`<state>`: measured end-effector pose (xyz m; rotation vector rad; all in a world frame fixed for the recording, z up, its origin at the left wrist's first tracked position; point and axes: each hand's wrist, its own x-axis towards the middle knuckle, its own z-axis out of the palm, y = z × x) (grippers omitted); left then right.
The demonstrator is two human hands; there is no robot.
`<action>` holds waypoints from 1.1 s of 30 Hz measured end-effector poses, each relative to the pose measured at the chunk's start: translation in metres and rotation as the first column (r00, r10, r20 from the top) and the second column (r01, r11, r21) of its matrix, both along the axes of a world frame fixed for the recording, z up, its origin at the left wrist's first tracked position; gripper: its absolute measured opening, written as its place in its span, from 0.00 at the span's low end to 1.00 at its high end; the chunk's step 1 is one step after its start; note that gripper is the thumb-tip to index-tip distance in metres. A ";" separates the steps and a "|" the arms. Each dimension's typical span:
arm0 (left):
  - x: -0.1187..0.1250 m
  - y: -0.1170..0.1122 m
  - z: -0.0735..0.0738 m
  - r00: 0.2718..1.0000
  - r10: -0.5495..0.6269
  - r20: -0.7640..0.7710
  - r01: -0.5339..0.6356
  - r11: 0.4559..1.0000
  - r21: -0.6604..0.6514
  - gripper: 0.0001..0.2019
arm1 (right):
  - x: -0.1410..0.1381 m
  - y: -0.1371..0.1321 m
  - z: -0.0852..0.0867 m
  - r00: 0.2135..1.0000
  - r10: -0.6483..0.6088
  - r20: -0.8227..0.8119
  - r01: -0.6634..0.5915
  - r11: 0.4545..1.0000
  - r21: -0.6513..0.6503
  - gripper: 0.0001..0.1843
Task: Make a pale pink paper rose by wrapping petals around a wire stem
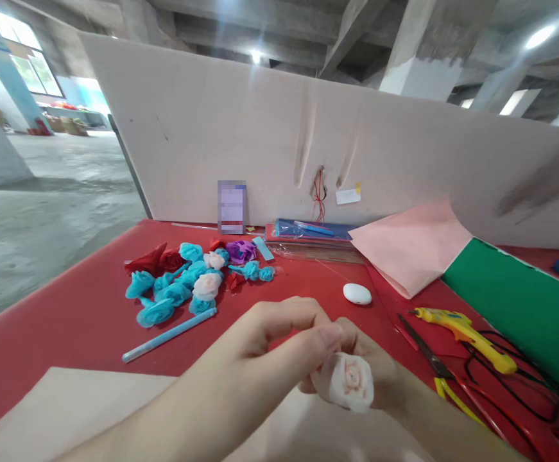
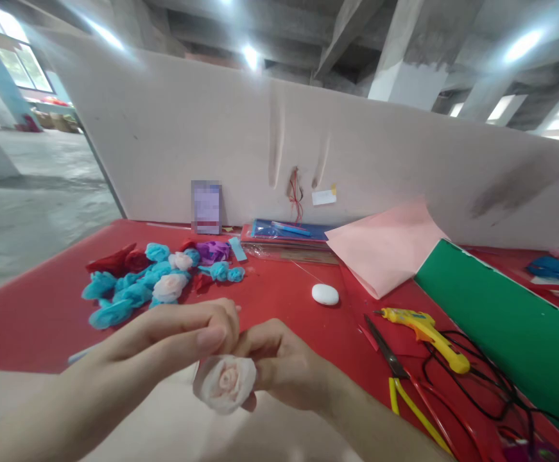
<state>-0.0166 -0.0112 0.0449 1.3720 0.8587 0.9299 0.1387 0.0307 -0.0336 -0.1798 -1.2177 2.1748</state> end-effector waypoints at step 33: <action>-0.013 0.008 -0.023 0.994 0.085 0.074 -0.089 0.995 0.048 0.13 | -0.010 -0.008 0.022 0.954 -0.295 -0.052 0.299 0.951 0.078 0.16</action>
